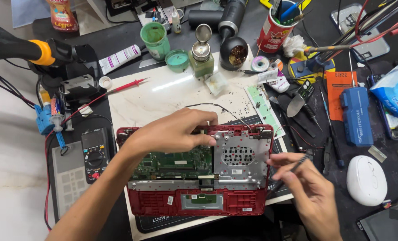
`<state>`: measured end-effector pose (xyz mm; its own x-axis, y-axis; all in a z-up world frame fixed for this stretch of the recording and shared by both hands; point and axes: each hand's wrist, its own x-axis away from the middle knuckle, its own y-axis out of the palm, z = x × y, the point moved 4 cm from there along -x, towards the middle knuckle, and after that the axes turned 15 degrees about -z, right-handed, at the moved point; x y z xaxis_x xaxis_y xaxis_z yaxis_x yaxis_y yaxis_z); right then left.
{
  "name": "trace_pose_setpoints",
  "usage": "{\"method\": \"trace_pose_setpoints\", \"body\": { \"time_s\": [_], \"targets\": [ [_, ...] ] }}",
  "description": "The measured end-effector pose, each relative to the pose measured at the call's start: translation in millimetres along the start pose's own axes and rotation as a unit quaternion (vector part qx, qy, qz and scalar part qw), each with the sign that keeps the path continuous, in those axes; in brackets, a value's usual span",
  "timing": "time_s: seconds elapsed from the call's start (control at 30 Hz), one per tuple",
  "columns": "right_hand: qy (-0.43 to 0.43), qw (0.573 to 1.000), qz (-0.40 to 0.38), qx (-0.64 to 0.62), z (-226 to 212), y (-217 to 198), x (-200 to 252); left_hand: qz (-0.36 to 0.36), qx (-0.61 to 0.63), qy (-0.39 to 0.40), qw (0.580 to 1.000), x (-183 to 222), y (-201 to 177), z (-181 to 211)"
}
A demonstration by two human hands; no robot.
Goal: The person manipulates the motherboard inside a laptop chassis, uses tweezers to handle small components and internal wiring, and adjusts internal silver plates.
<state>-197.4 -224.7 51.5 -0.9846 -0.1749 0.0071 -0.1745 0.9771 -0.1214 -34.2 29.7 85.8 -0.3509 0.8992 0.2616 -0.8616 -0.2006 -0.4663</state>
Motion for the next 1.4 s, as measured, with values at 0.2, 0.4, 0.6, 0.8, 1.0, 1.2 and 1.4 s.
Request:
{"method": "trace_pose_setpoints", "body": {
  "time_s": [0.2,0.4,0.6,0.8,1.0,1.2,1.4],
  "targets": [
    [-0.054,0.995,0.079,-0.001,4.5,-12.1,15.3,0.037,0.152,-0.038,0.987,25.2,-16.9,0.9],
    [-0.115,0.974,0.106,-0.161,23.4,-24.0,13.9,0.164,0.364,-0.025,0.917,53.2,-7.8,-13.1],
    [-0.061,0.971,0.073,-0.218,35.8,-22.9,1.4,0.32,0.489,0.015,0.811,49.6,37.1,-34.1],
    [0.034,0.991,0.061,-0.116,45.5,-2.2,-18.1,0.379,0.505,0.071,0.772,42.2,75.0,-57.6],
    [0.055,0.986,0.055,-0.147,42.8,8.0,-43.8,0.415,0.571,0.058,0.705,48.8,100.1,-58.6],
    [0.032,0.997,-0.015,-0.068,26.0,28.7,-84.9,0.471,0.589,0.026,0.656,67.6,119.2,-52.8],
    [0.043,0.994,-0.07,0.073,11.3,61.0,-118.2,0.542,0.576,0.061,0.609,79.4,139.9,-60.4]
  ]
}}
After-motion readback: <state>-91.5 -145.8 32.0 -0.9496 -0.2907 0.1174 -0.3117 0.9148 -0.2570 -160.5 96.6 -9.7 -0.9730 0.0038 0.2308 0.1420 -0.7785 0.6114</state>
